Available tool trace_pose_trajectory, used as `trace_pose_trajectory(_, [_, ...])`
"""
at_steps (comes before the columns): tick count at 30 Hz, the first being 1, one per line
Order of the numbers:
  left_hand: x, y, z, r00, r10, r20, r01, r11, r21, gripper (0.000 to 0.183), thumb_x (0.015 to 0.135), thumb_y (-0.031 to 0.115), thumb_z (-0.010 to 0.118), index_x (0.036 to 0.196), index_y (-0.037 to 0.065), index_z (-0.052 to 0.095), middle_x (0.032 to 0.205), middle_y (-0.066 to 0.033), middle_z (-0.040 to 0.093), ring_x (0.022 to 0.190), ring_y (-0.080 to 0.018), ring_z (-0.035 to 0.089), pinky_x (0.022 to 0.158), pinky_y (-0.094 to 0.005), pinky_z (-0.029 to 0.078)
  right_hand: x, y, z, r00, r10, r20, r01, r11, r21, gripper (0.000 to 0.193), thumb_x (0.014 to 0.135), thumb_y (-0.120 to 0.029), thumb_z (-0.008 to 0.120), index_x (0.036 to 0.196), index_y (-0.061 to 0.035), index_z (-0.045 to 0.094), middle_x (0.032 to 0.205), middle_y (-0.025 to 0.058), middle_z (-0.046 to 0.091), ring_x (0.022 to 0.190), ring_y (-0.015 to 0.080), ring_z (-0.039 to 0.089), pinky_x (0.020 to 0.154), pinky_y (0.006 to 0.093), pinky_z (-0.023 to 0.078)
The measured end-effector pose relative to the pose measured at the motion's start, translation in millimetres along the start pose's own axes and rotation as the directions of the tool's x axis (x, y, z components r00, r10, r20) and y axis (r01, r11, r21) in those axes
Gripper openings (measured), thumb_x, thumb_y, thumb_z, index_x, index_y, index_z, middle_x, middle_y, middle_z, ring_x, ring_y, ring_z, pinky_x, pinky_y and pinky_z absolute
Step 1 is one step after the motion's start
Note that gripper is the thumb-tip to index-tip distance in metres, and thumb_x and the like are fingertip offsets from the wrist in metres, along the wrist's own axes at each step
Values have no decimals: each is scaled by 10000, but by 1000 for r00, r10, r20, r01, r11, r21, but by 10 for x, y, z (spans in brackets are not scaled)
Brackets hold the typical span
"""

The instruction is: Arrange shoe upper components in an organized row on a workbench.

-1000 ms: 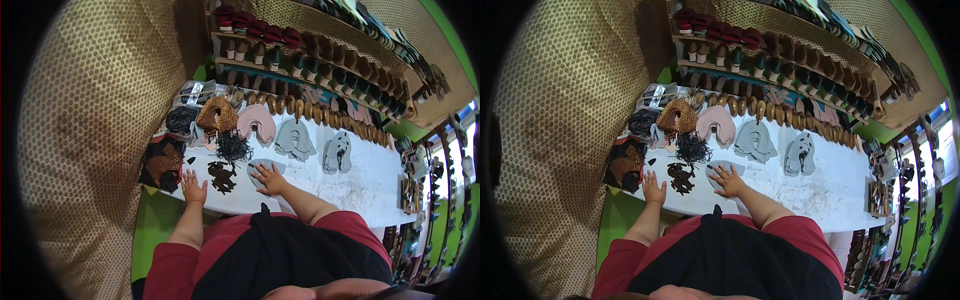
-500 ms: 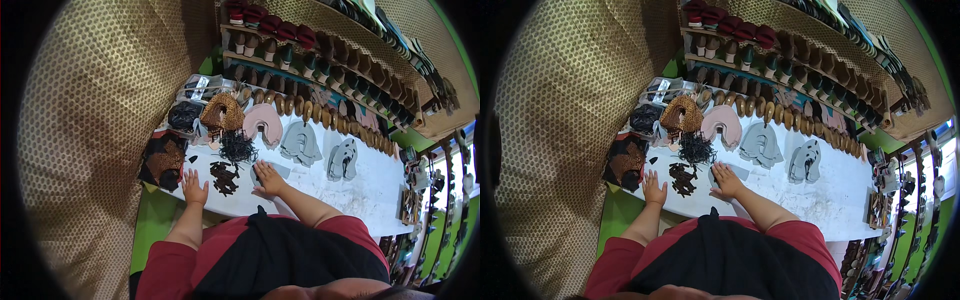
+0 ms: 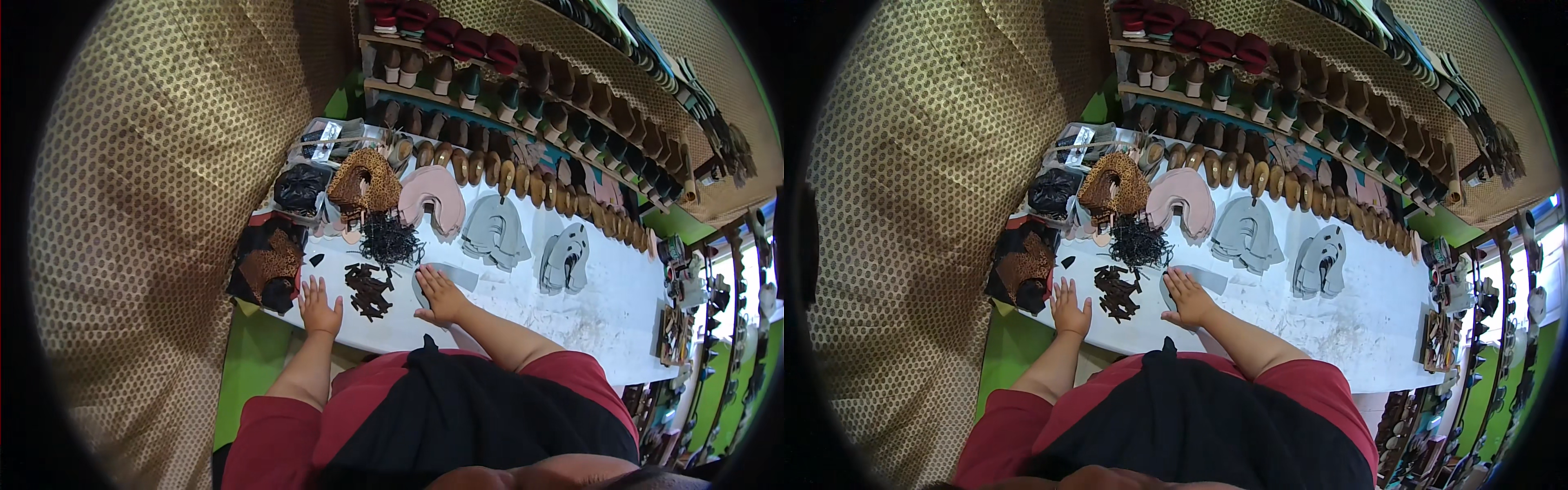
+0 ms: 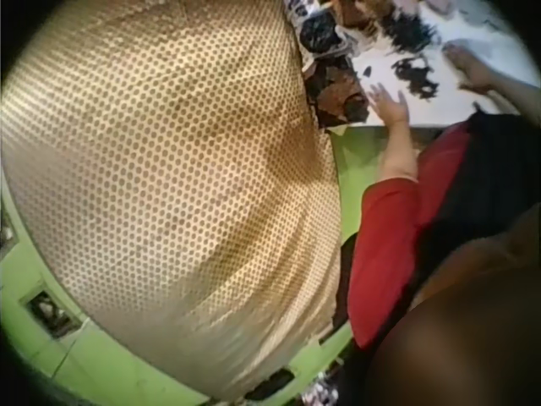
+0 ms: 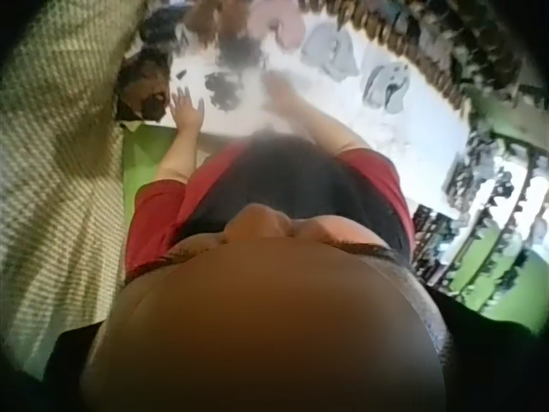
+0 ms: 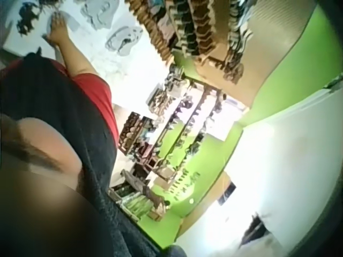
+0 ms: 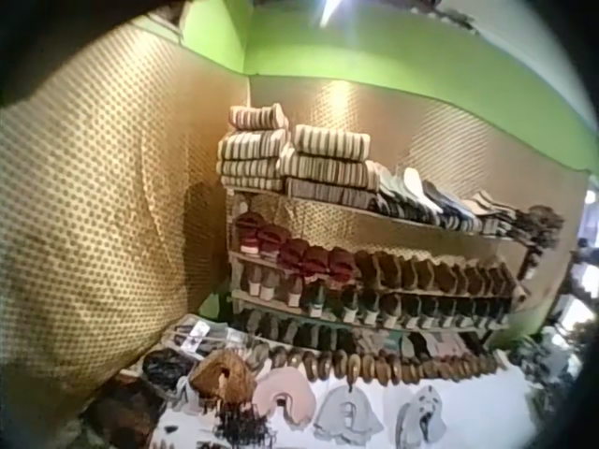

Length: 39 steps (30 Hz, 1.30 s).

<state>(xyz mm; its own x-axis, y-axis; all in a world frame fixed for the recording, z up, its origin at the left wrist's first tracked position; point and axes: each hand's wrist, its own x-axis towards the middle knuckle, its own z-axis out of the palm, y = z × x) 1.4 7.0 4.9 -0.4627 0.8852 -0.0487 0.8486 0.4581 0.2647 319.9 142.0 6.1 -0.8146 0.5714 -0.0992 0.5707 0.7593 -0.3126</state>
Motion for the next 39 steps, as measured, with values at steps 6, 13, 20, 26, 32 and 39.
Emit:
trace_pose_trajectory(6, [6,-37,27,1000,-5,-9,5,1000,9,756,893,429,609,1528,95,370,1630,-133,266,1521,-326,184,1222,-511,109,72,-30,-22,999,45,-11,-45,999,15,995,900,-618,537,1547,47,180,1618,261,174,1517,393,144,1230,473,141])
trace_pose_trajectory(13, [10,-7,11,1000,12,-21,-12,1000,-4,738,899,381,614,1526,82,366,1629,-149,261,1518,-342,187,1217,-515,123,248,-22,1,990,130,-63,-129,992,16,980,910,-611,519,1557,37,170,1623,261,160,1524,388,121,1232,485,115])
trace_pose_trajectory(20, [1,-37,27,999,12,-38,-12,1000,-1,758,885,415,622,1526,98,373,1624,-140,277,1517,-327,197,1225,-506,105,222,-126,-21,987,157,-20,-157,987,-19,971,914,-623,491,1561,26,171,1628,241,169,1529,376,110,1233,482,99])
trace_pose_trajectory(26, [7,-55,33,999,12,-42,-12,1000,-1,754,887,416,617,1526,98,374,1622,-142,282,1513,-331,206,1223,-511,108,243,-191,-51,988,153,2,-153,988,-18,969,915,-624,497,1559,26,181,1624,242,178,1529,374,110,1232,486,99])
trace_pose_trajectory(32, [10,-41,27,999,22,-48,-21,1000,3,752,884,414,619,1521,92,381,1618,-145,291,1512,-336,208,1220,-513,121,217,-195,-20,988,149,-30,-149,989,-7,989,902,-636,510,1553,35,189,1623,242,181,1527,377,112,1233,486,98])
trace_pose_trajectory(39, [2,-24,9,999,21,-26,-21,1000,-2,740,891,376,622,1525,91,368,1626,-149,266,1515,-346,193,1216,-520,125,161,-219,-1,992,120,-32,-120,993,19,984,903,-626,513,1548,44,190,1624,255,163,1522,394,118,1229,497,101])
